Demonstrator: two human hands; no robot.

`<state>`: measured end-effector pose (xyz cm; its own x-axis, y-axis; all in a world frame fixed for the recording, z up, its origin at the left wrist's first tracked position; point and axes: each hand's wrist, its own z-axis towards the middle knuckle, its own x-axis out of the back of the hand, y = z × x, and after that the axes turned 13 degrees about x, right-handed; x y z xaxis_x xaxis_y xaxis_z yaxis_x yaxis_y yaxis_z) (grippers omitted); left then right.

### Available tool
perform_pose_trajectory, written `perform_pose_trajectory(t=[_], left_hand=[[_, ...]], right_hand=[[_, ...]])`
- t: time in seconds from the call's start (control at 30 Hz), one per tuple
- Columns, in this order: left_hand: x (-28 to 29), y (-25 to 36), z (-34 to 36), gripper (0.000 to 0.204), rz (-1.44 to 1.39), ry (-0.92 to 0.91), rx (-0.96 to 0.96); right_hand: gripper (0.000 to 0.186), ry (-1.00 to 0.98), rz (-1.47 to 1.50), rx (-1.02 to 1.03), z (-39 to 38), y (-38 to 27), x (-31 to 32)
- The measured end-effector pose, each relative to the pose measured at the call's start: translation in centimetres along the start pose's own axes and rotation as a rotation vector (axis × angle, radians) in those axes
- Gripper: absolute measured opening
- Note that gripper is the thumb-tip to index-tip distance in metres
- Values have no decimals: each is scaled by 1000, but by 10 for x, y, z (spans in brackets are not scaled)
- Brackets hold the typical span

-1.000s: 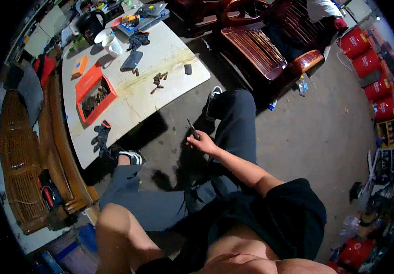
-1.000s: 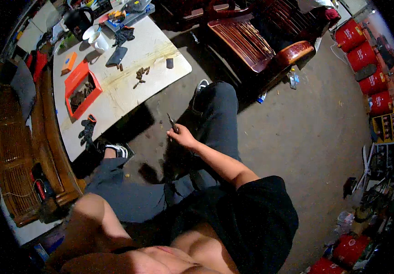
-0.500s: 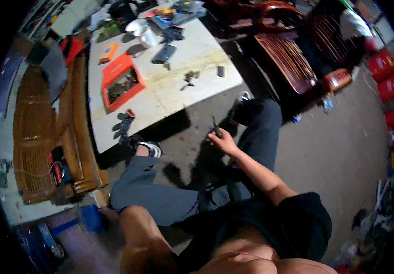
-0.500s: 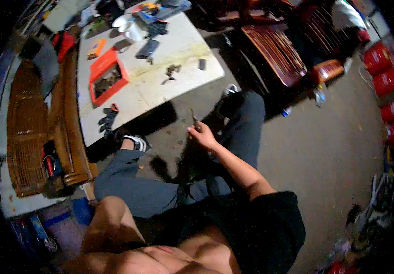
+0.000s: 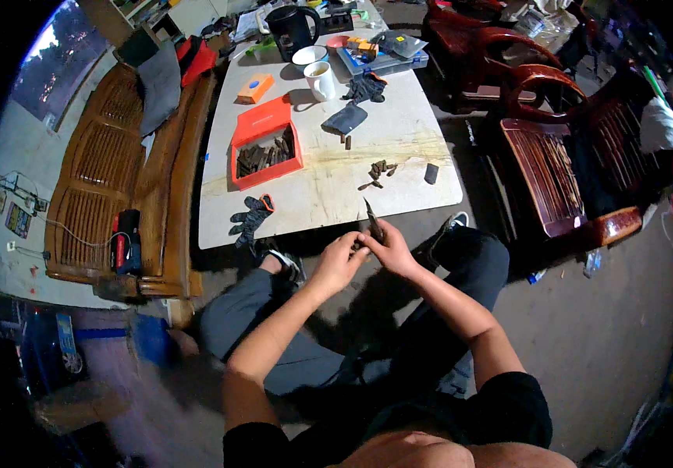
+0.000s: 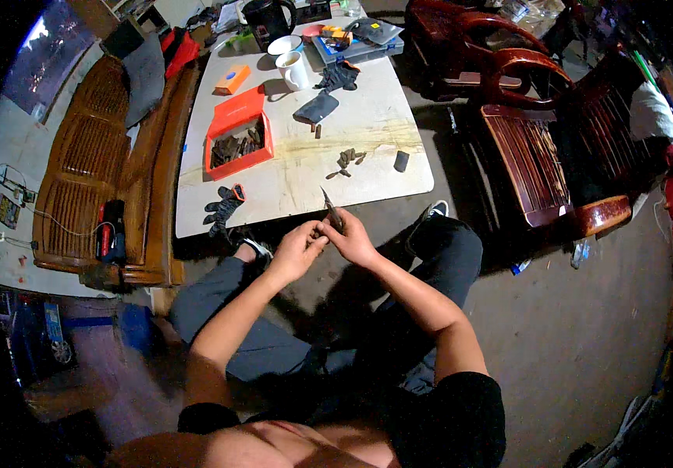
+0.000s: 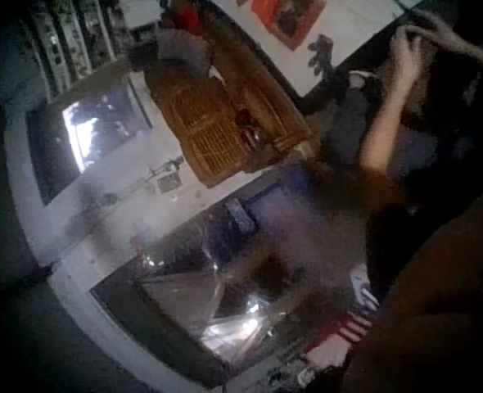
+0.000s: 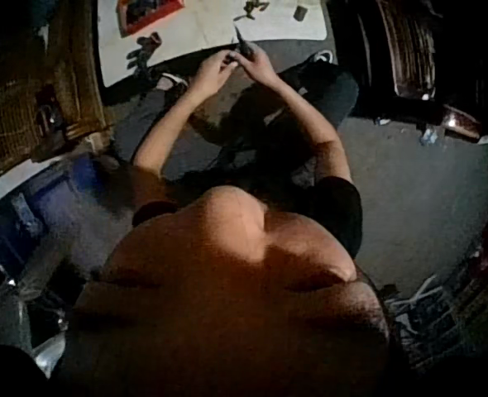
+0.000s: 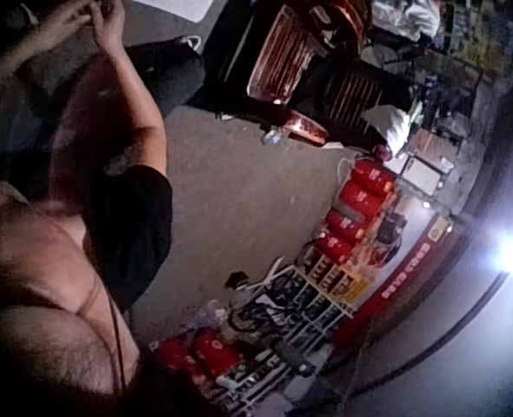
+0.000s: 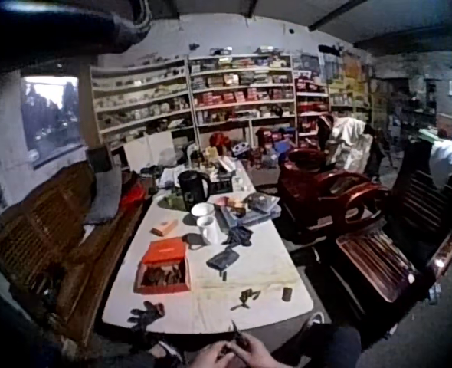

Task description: The person takes items out of a bag, handles a cable connector, and uses a knife to scrape a small brown component on a table.

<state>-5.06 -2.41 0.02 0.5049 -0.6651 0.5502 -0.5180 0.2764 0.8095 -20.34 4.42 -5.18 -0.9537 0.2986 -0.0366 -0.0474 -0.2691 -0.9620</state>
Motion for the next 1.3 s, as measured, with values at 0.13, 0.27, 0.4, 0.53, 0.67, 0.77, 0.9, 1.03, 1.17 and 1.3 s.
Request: perform_pose_trajectory(t=[0.13,0.27,0.4,0.53,0.67,0.77,0.9,1.03,1.17,1.3], left_hand=[[3,-1,19,21,-104,-169,277],[-8,-18,40,19,-258,-276,337],[-24,-33,59,23,-412,-334,499],[-28,-49,84,28,-464,-224,532],[-35,-70,96,27,-445,-156,529],[-41,-75,98,25,-408,-132,499],[-43,-69,102,23,-254,-121,486],[-48,-67,101,23,-60,-144,394],[-52,-70,101,25,-91,-97,403],[-50,-73,104,26,-172,-129,427]], right_hand=[[19,-89,57,-25,19,-10,8],[18,-138,36,-64,22,23,22],[27,-31,-24,-177,20,22,28],[50,46,59,-310,9,51,52],[39,-60,-191,-388,-6,67,66],[35,-93,-278,-339,-14,69,64],[36,-76,-280,-365,-11,74,57],[38,-99,-288,-373,-4,73,55],[42,-136,-339,-392,-1,72,54],[42,-174,-361,-396,3,68,57]])
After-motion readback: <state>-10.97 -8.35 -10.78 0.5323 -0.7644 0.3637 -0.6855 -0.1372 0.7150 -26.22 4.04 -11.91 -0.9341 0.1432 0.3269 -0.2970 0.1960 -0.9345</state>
